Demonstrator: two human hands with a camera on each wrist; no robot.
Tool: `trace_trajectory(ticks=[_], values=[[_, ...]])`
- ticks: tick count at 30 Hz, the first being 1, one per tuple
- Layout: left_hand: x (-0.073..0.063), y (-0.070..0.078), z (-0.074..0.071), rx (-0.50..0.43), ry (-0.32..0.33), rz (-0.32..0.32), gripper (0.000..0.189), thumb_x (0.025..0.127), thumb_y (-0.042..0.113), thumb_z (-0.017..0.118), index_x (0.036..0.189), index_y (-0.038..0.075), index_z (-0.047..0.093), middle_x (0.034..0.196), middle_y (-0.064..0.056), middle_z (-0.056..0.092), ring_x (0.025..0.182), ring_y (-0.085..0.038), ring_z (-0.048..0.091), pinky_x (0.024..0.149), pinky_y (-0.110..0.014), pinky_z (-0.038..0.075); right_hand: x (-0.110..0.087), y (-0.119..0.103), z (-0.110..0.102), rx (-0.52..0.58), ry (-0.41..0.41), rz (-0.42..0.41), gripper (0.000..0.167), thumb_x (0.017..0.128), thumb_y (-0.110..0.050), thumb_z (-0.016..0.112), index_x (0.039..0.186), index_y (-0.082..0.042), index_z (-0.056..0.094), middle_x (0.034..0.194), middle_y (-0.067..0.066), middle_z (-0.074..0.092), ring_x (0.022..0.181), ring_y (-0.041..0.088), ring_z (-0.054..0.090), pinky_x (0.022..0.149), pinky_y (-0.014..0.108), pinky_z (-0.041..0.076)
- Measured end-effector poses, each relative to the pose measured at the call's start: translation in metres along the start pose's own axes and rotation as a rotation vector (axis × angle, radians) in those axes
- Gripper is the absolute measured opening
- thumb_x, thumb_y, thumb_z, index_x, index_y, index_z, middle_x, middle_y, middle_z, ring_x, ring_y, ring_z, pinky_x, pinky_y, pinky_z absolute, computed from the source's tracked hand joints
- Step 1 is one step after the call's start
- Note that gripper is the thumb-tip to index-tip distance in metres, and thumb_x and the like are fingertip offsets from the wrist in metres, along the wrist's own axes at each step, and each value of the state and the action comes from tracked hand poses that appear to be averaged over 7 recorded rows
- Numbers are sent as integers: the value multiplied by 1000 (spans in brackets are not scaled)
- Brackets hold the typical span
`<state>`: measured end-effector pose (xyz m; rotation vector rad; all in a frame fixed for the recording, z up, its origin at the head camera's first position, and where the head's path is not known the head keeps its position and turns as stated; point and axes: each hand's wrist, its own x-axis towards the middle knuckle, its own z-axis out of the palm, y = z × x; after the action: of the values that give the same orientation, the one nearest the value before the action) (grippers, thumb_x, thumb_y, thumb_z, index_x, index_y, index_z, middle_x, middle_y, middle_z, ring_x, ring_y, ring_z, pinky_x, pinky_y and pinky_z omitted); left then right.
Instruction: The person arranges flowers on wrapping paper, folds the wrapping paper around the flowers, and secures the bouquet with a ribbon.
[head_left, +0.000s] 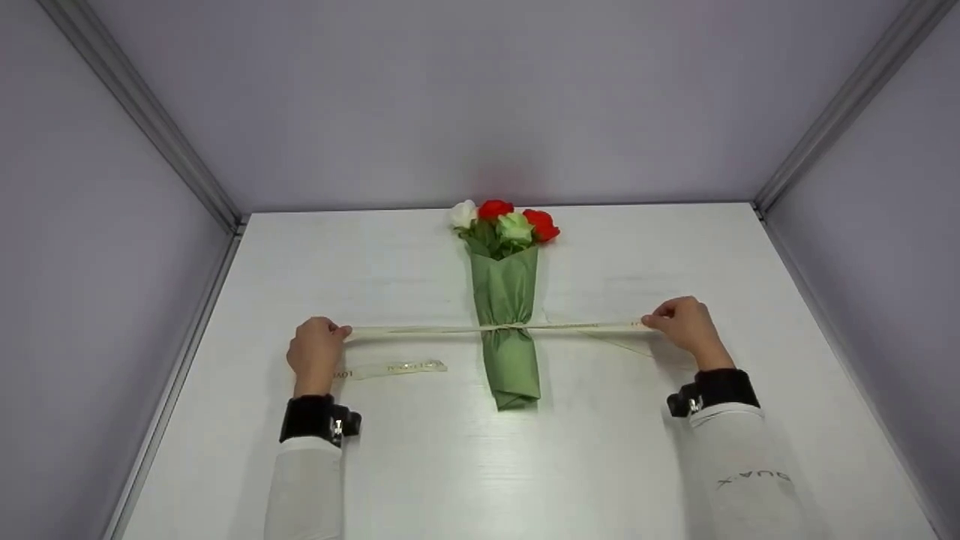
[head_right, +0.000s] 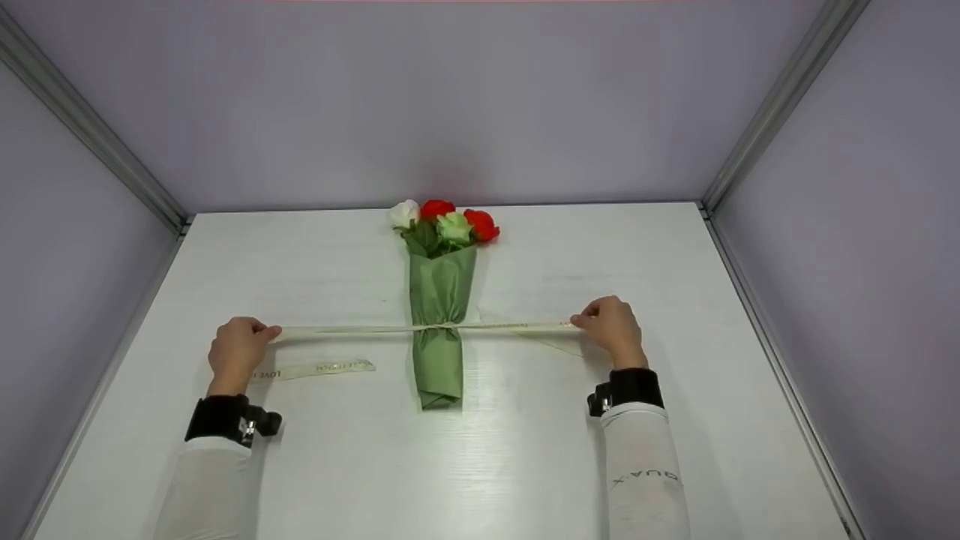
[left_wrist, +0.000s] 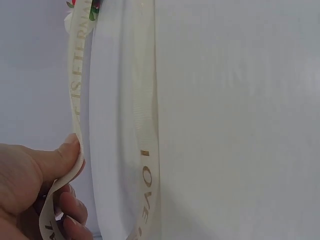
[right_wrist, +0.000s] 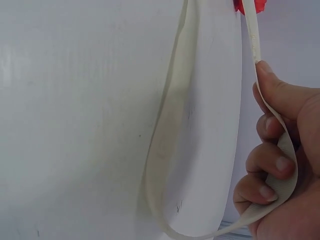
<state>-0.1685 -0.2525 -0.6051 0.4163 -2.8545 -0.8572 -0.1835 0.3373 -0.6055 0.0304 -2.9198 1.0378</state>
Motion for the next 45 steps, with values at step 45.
trace_trajectory(ticks=[45], values=[[6, -30, 4, 47, -63, 50, 35, 100, 26, 57, 107, -7, 67, 104, -25, 65, 93, -41, 64, 75, -54, 50, -22, 30, -5, -71, 19, 176, 34, 97, -31, 62, 101, 1, 69, 98, 17, 67, 84, 29, 59, 69, 41, 46]])
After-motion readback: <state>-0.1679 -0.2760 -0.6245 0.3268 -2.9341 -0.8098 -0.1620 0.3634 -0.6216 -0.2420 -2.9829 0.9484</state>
